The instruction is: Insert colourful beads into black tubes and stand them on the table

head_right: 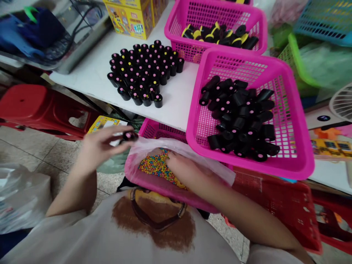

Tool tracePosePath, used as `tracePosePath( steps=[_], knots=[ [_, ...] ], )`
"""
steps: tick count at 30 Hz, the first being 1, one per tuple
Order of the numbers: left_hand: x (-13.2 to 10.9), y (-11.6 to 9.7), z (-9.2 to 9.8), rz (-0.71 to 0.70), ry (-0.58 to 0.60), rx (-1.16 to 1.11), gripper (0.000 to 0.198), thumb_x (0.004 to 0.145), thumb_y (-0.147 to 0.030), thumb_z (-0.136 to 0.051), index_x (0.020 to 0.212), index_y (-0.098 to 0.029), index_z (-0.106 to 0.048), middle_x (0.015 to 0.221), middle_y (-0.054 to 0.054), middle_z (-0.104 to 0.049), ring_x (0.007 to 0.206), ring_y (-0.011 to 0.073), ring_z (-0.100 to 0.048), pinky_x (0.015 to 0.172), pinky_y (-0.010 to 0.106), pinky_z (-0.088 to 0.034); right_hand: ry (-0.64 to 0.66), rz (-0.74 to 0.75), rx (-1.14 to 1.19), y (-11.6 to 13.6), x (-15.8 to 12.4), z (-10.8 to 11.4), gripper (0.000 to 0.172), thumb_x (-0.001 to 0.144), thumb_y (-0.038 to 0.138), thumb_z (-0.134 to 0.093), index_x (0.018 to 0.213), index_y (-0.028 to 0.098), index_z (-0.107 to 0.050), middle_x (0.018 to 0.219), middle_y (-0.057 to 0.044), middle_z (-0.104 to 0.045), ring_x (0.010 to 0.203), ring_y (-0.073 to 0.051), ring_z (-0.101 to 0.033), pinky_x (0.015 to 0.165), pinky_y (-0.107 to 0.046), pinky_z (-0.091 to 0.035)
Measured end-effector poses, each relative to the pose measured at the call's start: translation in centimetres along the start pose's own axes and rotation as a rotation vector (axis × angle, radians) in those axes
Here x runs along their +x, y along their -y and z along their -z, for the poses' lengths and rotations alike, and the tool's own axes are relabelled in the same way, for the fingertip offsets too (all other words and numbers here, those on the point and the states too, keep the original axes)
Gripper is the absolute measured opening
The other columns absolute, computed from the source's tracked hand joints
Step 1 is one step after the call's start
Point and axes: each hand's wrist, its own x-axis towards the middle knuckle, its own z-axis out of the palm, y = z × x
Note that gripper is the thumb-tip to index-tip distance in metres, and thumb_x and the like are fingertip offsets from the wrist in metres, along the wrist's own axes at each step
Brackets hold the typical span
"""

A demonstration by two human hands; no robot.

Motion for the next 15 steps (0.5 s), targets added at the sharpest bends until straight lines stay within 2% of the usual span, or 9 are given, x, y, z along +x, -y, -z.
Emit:
tracePosePath(
  steps=[3, 5, 8, 10, 13, 15],
  knots=[
    [4.0, 3.5, 3.3, 0.171, -0.242, 0.136, 0.041, 0.088, -0.042, -0.081, 0.123, -0.02, -0.074, 0.115, 0.002, -0.08, 0.1, 0.0175, -0.076, 0.096, 0.037, -0.066, 0.106, -0.048, -0.056, 1.5, 0.9, 0.0, 0.039, 0.091, -0.006, -0.047, 0.112, 0.012, -0.074, 0.122, -0.019, -0.075, 0.113, -0.027, -0.073, 0.1, -0.035, -0.058],
    [7.2, 6.2, 4.5, 0.244, -0.323, 0.183, 0.05, 0.084, -0.049, -0.082, 0.124, -0.02, -0.072, 0.111, 0.001, -0.081, 0.101, 0.0179, -0.076, 0.099, 0.041, -0.064, 0.133, -0.05, -0.057, 2.7, 1.6, -0.1, 0.037, 0.093, -0.004, -0.048, 0.114, 0.012, -0.074, 0.125, -0.018, -0.074, 0.112, -0.026, -0.073, 0.096, -0.032, -0.059],
    [11.0, 9.6, 4.7, 0.311, -0.326, 0.176, 0.069, 0.076, -0.061, -0.085, 0.131, -0.024, -0.065, 0.103, 0.002, -0.081, 0.096, 0.0202, -0.077, 0.093, 0.044, -0.063, 0.113, 0.002, 0.001, 4.2, 2.8, -0.4, 0.036, 0.095, -0.003, -0.047, 0.117, 0.009, -0.073, 0.127, -0.02, -0.072, 0.111, -0.028, -0.074, 0.089, -0.033, -0.062],
    [12.4, 10.9, 4.3, 0.307, -0.302, 0.176, 0.082, 0.071, -0.067, -0.086, 0.136, -0.026, -0.06, 0.099, 0.0, -0.081, 0.092, 0.0215, -0.077, 0.088, 0.045, -0.062, 0.097, 0.052, 0.051, 4.9, 3.6, -0.6, 0.035, 0.095, -0.003, -0.047, 0.116, 0.007, -0.074, 0.125, -0.021, -0.072, 0.11, -0.031, -0.074, 0.086, -0.036, -0.063],
    [12.8, 12.2, 4.2, 0.28, -0.3, 0.217, 0.095, 0.067, -0.075, -0.085, 0.141, -0.023, -0.053, 0.095, -0.002, -0.082, 0.093, 0.0222, -0.078, 0.088, 0.047, -0.059, 0.089, 0.081, 0.107, 5.4, 5.0, -0.8, 0.034, 0.093, -0.004, -0.05, 0.112, 0.008, -0.074, 0.121, -0.021, -0.073, 0.099, -0.029, -0.077, 0.078, -0.034, -0.063],
    [12.4, 12.8, 4.6, 0.249, -0.269, 0.203, 0.101, 0.066, -0.078, -0.082, 0.145, -0.023, -0.049, 0.096, 0.001, -0.083, 0.096, 0.0242, -0.078, 0.085, 0.047, -0.058, 0.097, 0.1, 0.154, 5.4, 5.8, -1.1, 0.03, 0.091, -0.005, -0.053, 0.109, 0.008, -0.074, 0.118, -0.02, -0.075, 0.088, -0.025, -0.077, 0.071, -0.031, -0.061]
  ],
)
